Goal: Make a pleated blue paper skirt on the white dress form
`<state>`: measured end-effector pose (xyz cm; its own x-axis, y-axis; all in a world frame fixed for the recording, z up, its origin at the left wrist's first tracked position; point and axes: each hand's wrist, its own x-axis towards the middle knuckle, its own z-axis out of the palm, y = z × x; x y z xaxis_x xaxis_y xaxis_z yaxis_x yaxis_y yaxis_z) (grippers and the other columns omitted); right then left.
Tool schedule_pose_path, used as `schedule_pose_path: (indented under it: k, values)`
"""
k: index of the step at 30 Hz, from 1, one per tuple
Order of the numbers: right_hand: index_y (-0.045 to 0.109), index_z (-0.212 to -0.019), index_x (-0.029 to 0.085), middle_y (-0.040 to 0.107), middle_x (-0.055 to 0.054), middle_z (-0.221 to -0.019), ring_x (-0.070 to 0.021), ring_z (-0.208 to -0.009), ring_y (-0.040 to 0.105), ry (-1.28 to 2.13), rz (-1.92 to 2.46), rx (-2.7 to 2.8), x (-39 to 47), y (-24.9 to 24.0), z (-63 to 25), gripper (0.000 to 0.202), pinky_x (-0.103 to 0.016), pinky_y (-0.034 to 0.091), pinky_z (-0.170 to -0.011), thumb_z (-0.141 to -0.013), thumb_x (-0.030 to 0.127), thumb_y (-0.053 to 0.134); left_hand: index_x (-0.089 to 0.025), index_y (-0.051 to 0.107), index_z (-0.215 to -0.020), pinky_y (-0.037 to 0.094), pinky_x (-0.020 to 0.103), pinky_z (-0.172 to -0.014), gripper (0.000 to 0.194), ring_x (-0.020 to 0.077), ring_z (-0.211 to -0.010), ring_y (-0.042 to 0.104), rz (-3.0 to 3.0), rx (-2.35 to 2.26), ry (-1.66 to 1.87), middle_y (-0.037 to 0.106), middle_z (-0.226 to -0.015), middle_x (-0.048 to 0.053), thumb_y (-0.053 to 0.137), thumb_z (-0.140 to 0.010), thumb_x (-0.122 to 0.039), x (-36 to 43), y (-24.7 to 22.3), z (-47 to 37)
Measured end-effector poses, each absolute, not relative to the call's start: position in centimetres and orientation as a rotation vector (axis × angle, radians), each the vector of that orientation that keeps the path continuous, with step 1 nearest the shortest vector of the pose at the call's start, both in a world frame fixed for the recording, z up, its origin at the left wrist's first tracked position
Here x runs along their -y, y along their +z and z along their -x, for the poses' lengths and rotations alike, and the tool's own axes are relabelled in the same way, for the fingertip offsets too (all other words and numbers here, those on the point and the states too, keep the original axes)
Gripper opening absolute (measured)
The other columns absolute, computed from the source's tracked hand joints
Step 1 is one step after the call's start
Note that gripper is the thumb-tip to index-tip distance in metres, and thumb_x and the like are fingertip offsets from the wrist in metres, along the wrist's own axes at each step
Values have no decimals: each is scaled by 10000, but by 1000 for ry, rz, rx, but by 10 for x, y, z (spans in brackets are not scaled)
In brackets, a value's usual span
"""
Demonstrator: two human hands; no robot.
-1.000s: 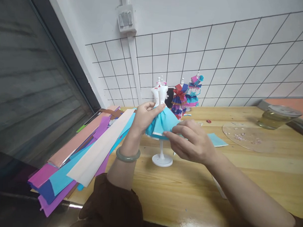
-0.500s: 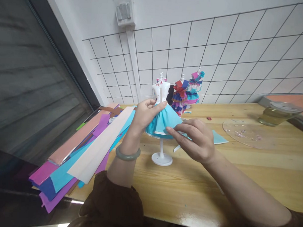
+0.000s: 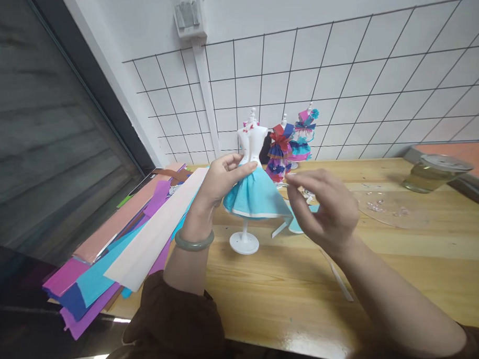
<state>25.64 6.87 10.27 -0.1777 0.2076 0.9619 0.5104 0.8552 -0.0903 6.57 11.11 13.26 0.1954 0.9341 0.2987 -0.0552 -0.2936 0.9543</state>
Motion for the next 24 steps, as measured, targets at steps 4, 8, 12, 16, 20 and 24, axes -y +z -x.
schedule_pose_path:
  k: [4, 8, 12, 16, 20, 24]
  values:
    - [604, -1170, 242, 674, -83, -1068, -229, -973, 627, 415, 892, 1755, -79, 105, -259, 353, -401, 510, -821, -874, 422, 537, -136, 634, -948, 463, 263, -676, 396, 146, -761, 611, -1579, -796, 1147, 677, -892, 66, 737, -665, -393, -107, 133, -68]
    - [636, -1130, 232, 662, -76, -1103, -242, -1027, 605, 922, 893, 1754, -87, 105, -262, 436, -395, 492, -861, -832, 537, 545, -153, 635, -919, 465, 267, -733, 329, 155, -838, 615, -1624, -718, 1064, 677, -939, 57, 743, -671, -341, -107, 130, -69]
    - [664, -885, 200, 652, -45, -886, -185, -840, 594, 1058, 883, 1740, -88, 106, -266, 345, -300, 482, -726, -780, 525, 617, -168, 642, -895, 463, 269, -747, 303, 158, -867, 609, -1643, -722, 1081, 672, -930, 38, 754, -662, -326, -108, 128, -68]
    - [589, -722, 181, 528, 3, -684, -119, -634, 479, 1035, 978, 1737, -86, 107, -266, 348, -250, 388, -554, -731, 520, 669, -162, 652, -941, 459, 288, -778, 347, 181, -922, 604, -1669, -723, 1044, 673, -994, 61, 758, -658, -332, -107, 129, -69]
    - [554, -722, 179, 507, 12, -675, -114, -612, 463, 1034, 987, 1771, -84, 105, -264, 352, -245, 355, -520, -700, 496, 705, -164, 665, -982, 465, 305, -789, 387, 206, -966, 601, -1698, -703, 1041, 674, -1042, 72, 765, -650, -336, -107, 128, -72]
    - [541, -735, 182, 505, 16, -662, -115, -598, 463, 967, 1037, 1774, -86, 102, -263, 361, -242, 341, -503, -679, 488, 724, -170, 675, -1008, 470, 315, -788, 399, 221, -982, 596, -1708, -697, 1050, 680, -1029, 67, 764, -654, -332, -109, 126, -74]
